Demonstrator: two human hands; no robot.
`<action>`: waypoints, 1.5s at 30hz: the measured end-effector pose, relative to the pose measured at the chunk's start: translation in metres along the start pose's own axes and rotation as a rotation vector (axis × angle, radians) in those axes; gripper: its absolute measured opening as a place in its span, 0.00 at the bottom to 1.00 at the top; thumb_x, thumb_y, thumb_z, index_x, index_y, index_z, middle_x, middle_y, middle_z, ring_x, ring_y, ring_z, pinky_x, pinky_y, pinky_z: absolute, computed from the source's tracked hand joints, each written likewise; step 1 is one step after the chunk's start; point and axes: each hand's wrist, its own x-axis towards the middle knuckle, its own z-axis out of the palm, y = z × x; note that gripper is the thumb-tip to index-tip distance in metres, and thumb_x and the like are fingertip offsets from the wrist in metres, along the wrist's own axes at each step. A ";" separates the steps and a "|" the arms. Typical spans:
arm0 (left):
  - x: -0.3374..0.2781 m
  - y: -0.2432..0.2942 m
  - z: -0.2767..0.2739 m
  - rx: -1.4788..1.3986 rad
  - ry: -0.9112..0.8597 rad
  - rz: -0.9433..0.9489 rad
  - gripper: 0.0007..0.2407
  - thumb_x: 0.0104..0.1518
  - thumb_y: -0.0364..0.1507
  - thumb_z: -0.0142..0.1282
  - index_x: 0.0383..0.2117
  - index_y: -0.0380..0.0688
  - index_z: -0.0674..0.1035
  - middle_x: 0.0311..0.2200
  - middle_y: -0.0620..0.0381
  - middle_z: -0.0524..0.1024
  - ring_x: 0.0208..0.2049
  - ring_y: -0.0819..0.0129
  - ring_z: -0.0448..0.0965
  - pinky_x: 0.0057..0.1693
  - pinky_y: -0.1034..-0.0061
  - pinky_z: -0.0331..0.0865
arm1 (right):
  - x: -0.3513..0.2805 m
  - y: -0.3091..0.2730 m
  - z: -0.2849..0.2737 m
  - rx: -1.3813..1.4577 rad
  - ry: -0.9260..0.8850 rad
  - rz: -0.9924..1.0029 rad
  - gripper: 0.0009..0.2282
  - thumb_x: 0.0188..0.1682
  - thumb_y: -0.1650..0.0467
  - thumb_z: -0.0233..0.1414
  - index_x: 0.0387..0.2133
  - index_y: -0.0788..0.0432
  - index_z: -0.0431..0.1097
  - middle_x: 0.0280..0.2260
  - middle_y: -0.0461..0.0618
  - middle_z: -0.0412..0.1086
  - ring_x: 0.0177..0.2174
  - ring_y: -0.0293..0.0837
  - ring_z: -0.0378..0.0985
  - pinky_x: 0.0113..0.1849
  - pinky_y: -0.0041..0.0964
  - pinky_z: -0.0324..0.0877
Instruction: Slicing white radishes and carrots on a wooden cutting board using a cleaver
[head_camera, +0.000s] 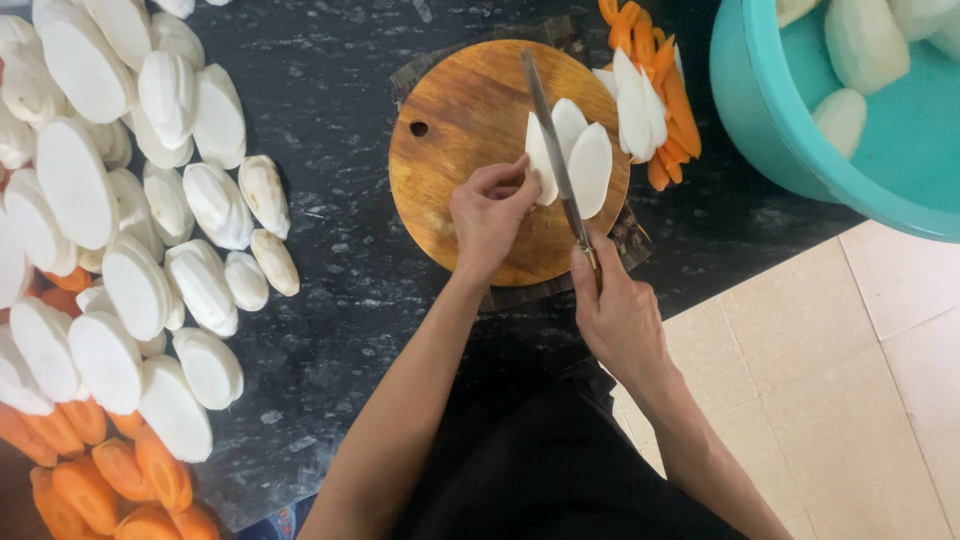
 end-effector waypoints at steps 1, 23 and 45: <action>-0.001 0.002 0.000 0.000 0.001 0.000 0.14 0.45 0.23 0.71 0.38 0.32 0.85 0.36 0.42 0.81 0.27 0.64 0.86 0.29 0.79 0.84 | -0.001 -0.004 -0.003 0.000 -0.001 0.000 0.19 0.56 0.54 0.37 0.59 0.38 0.62 0.36 0.70 0.76 0.42 0.72 0.76 0.48 0.64 0.68; 0.011 -0.022 -0.003 0.141 -0.020 0.135 0.11 0.47 0.27 0.70 0.36 0.39 0.86 0.34 0.45 0.81 0.28 0.64 0.86 0.33 0.78 0.83 | -0.015 0.008 -0.005 0.035 -0.083 0.064 0.19 0.56 0.56 0.37 0.59 0.42 0.61 0.31 0.73 0.76 0.40 0.75 0.76 0.47 0.65 0.70; -0.002 -0.002 -0.001 0.095 0.010 0.124 0.11 0.49 0.25 0.69 0.39 0.37 0.85 0.36 0.43 0.82 0.28 0.61 0.86 0.33 0.78 0.83 | 0.038 -0.002 0.009 0.046 -0.151 -0.036 0.20 0.58 0.58 0.36 0.58 0.51 0.60 0.34 0.79 0.73 0.42 0.80 0.74 0.47 0.71 0.67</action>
